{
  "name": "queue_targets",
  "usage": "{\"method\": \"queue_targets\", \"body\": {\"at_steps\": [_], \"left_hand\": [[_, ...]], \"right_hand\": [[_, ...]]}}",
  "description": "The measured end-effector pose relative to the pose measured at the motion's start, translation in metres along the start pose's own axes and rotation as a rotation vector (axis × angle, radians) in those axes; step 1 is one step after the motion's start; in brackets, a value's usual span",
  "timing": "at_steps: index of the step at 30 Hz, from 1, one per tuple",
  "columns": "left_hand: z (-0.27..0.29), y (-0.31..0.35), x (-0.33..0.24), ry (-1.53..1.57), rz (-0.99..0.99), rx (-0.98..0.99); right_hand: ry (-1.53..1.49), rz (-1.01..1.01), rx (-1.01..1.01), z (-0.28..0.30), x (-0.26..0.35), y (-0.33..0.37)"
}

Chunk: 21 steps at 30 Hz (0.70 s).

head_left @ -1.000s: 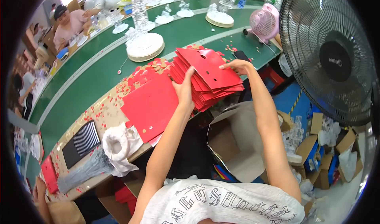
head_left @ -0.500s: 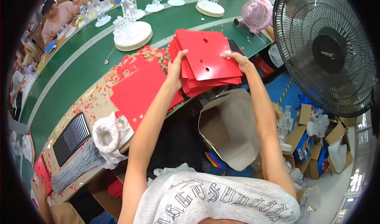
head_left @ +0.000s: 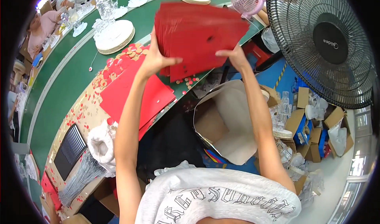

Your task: Manually assembling red plastic covers onto black cylindrical filters by inserting plastic pins.

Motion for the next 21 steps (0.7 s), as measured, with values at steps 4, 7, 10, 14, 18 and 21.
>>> {"method": "queue_targets", "body": {"at_steps": [4, 7, 10, 14, 18, 21], "left_hand": [[0.008, 0.023, 0.044, -0.048, 0.082, -0.017], [0.004, 0.017, 0.03, 0.141, 0.022, -0.131], [-0.008, 0.02, 0.041, 0.197, 0.071, -0.106], [0.005, 0.027, 0.046, 0.272, -0.023, -0.137], [0.001, 0.015, 0.072, 0.283, 0.062, -0.306], [0.0, 0.007, 0.06, 0.537, 0.008, -0.423]], "right_hand": [[-0.051, -0.046, 0.024, -0.01, -0.033, 0.022], [-0.229, -0.048, -0.016, -0.006, -0.024, 0.016], [-0.183, -0.025, -0.037, -0.018, -0.029, 0.013], [-0.212, -0.021, 0.052, -0.014, -0.023, 0.015], [-0.174, -0.002, -0.06, -0.025, -0.033, 0.013], [-0.286, -0.011, -0.012, -0.009, -0.033, 0.021]]}}
Point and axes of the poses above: each hand's wrist, its own y-axis away from the middle knuckle, its own z-axis out of the back of the hand, x = y × z, the point moved 4 cm from there along -y, towards the middle knuckle, and after that the axes turned 7 degrees about y, right-handed, at the moved point
